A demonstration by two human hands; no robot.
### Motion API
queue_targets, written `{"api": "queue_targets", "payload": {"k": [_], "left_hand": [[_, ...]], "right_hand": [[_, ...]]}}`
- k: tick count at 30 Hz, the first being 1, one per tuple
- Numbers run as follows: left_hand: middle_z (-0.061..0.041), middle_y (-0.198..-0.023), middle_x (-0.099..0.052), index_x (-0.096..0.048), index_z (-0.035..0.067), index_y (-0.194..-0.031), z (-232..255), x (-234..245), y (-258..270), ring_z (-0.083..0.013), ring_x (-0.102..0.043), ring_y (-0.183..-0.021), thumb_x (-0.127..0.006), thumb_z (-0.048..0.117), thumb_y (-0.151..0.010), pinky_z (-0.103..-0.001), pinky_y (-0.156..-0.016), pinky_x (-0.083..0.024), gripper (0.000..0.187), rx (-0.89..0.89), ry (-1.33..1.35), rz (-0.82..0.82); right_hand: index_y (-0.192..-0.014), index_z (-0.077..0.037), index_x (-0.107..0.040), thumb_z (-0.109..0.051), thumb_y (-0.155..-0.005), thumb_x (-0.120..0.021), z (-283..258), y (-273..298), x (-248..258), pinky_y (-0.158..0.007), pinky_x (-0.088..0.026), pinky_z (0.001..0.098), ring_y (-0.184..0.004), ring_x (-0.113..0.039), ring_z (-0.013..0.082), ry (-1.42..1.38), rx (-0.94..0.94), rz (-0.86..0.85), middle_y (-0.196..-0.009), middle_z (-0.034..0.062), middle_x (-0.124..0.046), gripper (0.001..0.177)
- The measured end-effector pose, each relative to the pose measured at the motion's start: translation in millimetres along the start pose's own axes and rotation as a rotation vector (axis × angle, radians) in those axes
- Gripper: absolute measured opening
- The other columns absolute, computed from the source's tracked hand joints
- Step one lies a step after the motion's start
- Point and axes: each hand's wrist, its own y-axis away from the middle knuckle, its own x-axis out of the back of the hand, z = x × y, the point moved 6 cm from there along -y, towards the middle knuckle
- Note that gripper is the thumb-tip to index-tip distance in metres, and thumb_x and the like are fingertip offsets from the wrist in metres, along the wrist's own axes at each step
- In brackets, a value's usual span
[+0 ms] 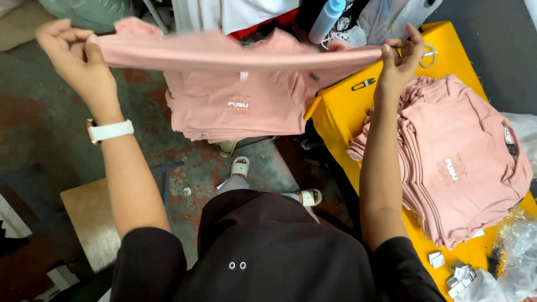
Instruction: Attaching brand tags to the neck labels of pink t-shirts and stacking them on a table.
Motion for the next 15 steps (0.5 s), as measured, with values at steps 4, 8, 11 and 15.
{"api": "queue_targets", "payload": {"k": [4,8,11,15], "left_hand": [[-0.019,-0.099,-0.058,-0.052,-0.004,-0.114,-14.6,-10.2,31.5,-0.0316,-0.064,-0.087,-0.048,-0.025,-0.089,-0.039,-0.08,-0.053,0.033,-0.004,-0.164,0.025],[-0.016,-0.098,-0.068,-0.057,0.004,-0.104,-88.8,-21.8,107.4,-0.0421,-0.073,-0.091,-0.06,-0.017,-0.093,-0.049,-0.08,-0.059,0.024,0.167,-0.49,-0.043],[-0.006,-0.095,-0.07,-0.063,0.014,-0.11,-160.8,-36.1,196.3,-0.0297,-0.074,-0.087,-0.069,0.005,-0.095,-0.047,-0.072,-0.06,0.019,0.475,-1.028,-0.429],[-0.017,-0.111,-0.073,-0.08,0.013,-0.112,-185.1,-98.7,283.4,-0.0394,-0.075,-0.101,-0.071,0.019,-0.087,-0.058,-0.076,-0.059,0.027,0.741,-1.227,-1.05]], "right_hand": [[-0.126,-0.001,-0.057,0.014,-0.098,-0.054,-7.1,36.1,-21.6,-0.096,-0.051,0.0363,-0.106,-0.061,0.0273,0.175,0.179,-0.095,-0.113,0.0154,-0.062,0.032],[-0.11,0.0,-0.071,0.021,-0.09,-0.051,101.0,135.5,-15.6,-0.086,-0.047,0.0433,-0.086,-0.062,0.0354,0.356,-0.014,-0.208,-0.095,0.0195,-0.065,0.035],[-0.113,-0.008,-0.076,0.005,-0.077,-0.076,203.7,249.6,9.4,-0.106,-0.045,0.0485,-0.113,-0.065,0.0405,0.429,-0.338,-0.627,-0.108,0.0171,-0.072,0.038],[-0.123,-0.017,-0.075,-0.031,-0.08,-0.085,263.8,410.5,122.0,-0.103,-0.052,0.0428,-0.119,-0.068,0.0298,0.654,-0.91,-0.695,-0.12,0.0092,-0.075,0.046]]}}
